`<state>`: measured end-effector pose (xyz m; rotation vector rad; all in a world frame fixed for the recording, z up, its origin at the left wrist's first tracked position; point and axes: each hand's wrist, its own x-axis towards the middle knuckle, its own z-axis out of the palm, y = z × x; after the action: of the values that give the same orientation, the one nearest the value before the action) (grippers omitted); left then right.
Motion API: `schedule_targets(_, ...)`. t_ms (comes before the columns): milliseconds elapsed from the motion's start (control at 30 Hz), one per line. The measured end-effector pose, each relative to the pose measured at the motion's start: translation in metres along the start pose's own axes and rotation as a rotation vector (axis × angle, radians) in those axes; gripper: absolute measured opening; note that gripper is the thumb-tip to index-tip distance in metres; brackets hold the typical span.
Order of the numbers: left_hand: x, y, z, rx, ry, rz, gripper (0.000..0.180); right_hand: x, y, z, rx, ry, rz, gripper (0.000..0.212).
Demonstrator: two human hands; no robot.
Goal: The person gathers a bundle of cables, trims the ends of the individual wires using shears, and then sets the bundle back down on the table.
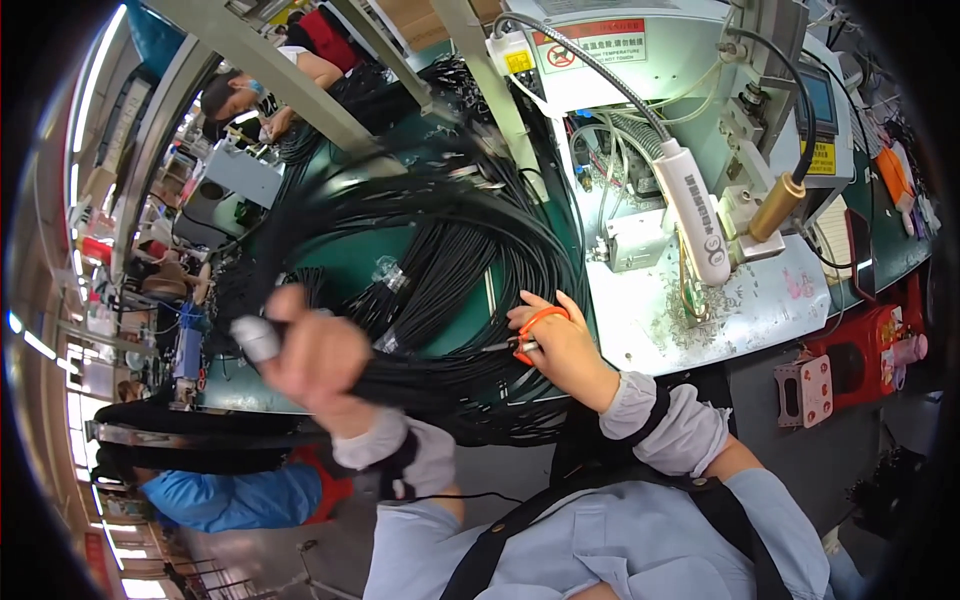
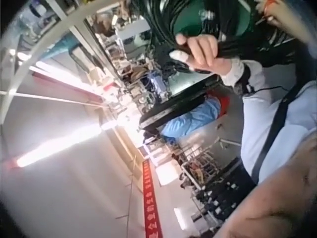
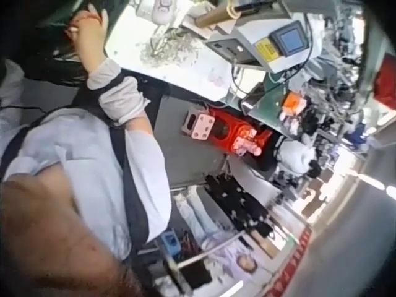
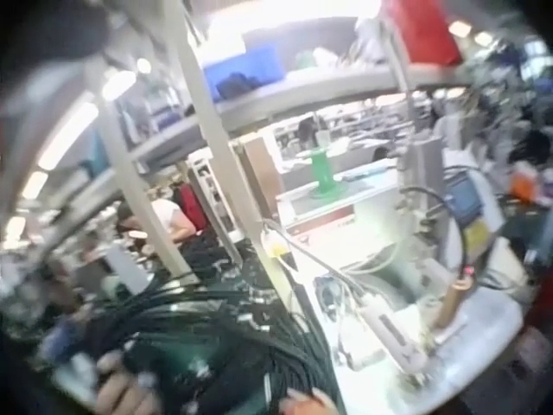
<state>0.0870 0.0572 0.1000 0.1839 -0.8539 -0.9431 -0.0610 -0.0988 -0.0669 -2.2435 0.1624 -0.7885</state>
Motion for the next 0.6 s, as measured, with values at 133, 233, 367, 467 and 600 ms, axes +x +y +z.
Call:
schedule_targets(133,-0.006,0.093,0.027,0.205,0.225,0.234,0.033,0.008,-0.002,-0.006,-0.039,-0.079,0.064,0.021)
schedule_targets(233,-0.019,0.135,0.025,0.295,0.416,0.236,0.036,0.011,-0.002,0.000,-0.021,-0.061,0.064,0.020)
schedule_targets(367,-0.038,0.131,-0.017,0.144,0.488,0.128,0.040,0.011,0.005,-0.002,-0.050,-0.025,0.054,0.018)
schedule_targets(467,-0.036,0.088,-0.031,-0.040,0.540,-0.053,0.038,0.010,0.011,-0.001,-0.021,0.036,0.044,0.017)
schedule_targets(600,0.019,0.005,-0.030,0.539,0.858,-0.062,0.029,0.005,0.001,-0.011,0.076,0.206,0.043,0.016)
